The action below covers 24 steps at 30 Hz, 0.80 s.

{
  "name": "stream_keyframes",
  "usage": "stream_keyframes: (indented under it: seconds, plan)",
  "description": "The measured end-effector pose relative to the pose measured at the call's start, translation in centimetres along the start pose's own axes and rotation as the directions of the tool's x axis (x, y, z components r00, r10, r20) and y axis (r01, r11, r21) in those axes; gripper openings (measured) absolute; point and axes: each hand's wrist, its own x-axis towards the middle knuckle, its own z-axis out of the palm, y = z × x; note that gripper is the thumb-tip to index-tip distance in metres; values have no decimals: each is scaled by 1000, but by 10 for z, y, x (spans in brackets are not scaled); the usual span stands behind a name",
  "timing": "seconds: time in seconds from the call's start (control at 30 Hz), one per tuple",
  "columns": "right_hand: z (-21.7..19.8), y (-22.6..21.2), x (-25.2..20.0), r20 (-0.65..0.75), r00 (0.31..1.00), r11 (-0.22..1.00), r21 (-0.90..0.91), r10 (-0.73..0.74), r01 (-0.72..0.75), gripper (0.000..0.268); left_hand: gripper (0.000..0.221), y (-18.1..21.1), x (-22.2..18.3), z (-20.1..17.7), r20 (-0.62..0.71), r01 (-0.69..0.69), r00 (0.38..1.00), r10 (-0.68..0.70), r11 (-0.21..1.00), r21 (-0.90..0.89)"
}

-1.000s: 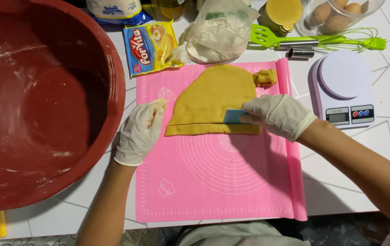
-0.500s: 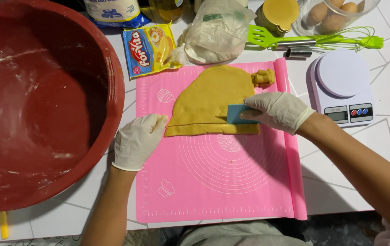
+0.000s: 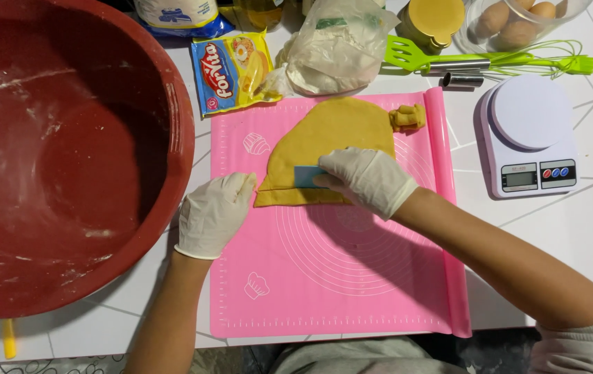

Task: Person is portioning yellow dough, rolling it into small balls, and using a scraper to shape them on a silicone mat.

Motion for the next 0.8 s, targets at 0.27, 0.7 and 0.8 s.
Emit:
stream_keyframes:
  seconds: [0.27, 0.7, 0.8]
  plan:
    - [14, -67, 33, -44, 990, 983, -127, -137, 130, 18, 23, -16, -6, 15, 20, 65, 998, -64, 998, -24]
    - [1, 3, -20, 18, 1000, 926, -377, 12, -5, 21, 37, -11, -4, 3, 70, 132, 989, -132, 991, 3]
    - [-15, 27, -55, -31, 998, 925, -375, 57, -64, 19, 43, -7, -3, 1, 109, 160, 981, -159, 987, 0]
